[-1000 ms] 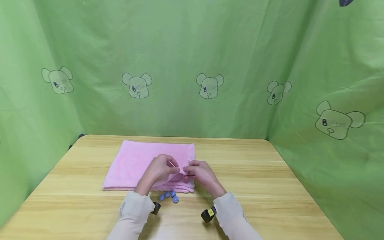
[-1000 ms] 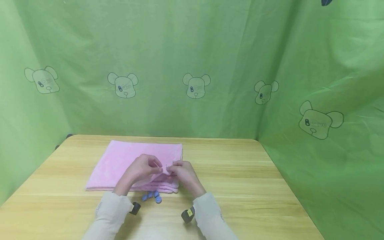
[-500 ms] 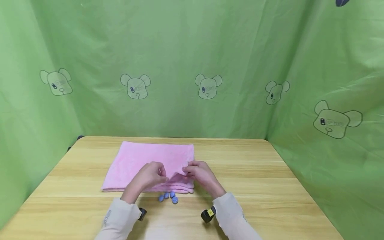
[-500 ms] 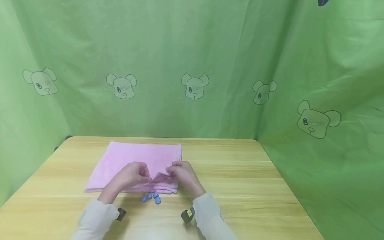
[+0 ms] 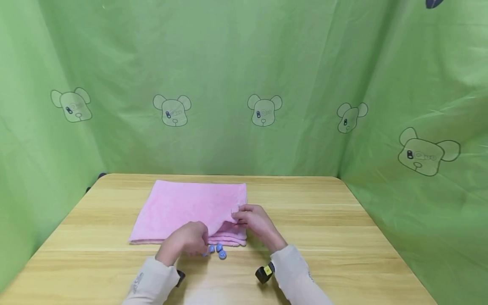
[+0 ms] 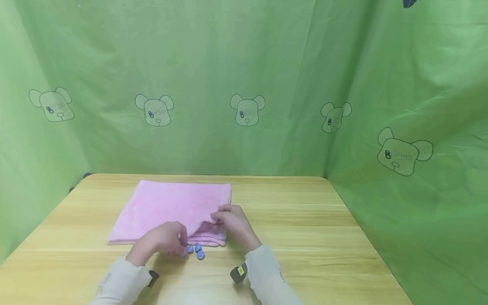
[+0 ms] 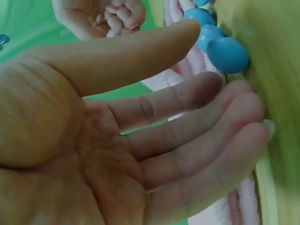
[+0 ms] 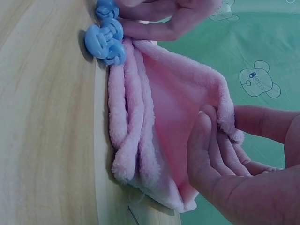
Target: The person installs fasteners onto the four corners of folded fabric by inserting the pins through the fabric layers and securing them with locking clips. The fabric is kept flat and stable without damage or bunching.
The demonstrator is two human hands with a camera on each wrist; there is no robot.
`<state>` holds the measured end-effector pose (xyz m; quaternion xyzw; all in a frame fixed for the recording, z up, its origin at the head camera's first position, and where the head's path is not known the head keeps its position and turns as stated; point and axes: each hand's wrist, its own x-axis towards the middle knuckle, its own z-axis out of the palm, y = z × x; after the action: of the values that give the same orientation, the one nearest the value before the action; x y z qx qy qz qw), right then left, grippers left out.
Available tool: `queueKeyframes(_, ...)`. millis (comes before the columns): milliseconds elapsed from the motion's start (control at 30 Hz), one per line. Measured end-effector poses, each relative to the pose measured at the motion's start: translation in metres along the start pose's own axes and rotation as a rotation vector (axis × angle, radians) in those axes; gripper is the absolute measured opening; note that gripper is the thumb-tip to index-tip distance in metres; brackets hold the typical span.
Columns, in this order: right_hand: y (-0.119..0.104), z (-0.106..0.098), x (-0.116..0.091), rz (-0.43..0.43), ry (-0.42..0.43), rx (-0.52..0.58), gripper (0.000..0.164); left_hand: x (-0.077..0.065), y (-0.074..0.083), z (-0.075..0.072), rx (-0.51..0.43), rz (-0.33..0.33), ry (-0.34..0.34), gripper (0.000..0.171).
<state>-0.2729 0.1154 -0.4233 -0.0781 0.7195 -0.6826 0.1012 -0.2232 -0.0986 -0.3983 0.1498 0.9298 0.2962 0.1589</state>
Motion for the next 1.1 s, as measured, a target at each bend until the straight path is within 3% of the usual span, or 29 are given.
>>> queueKeyframes(133, 0.0, -0.001, 0.0, 0.0, -0.007, 0.007, 0.011, 0.001, 0.002, 0.003, -0.003, -0.042, -0.016, 0.024)
queueKeyframes(500, -0.002, 0.001, -0.002, 0.003, -0.006, -0.001, 0.019, 0.004, -0.002, 0.006, 0.003, -0.059, -0.032, 0.025)
queueKeyframes(667, -0.001, 0.0, -0.001, 0.002, -0.006, -0.005, 0.016, 0.004, -0.004, -0.001, -0.009, -0.021, -0.036, 0.024)
queueKeyframes(867, 0.003, -0.001, 0.002, -0.002, -0.007, -0.013, 0.014, 0.007, -0.005, -0.015, 0.02, 0.113, 0.098, 0.02)
queueKeyframes(1100, 0.001, 0.001, 0.002, -0.002, -0.002, -0.031, 0.013, 0.016, -0.001, -0.022, -0.136, 0.17, 0.237, 0.015)
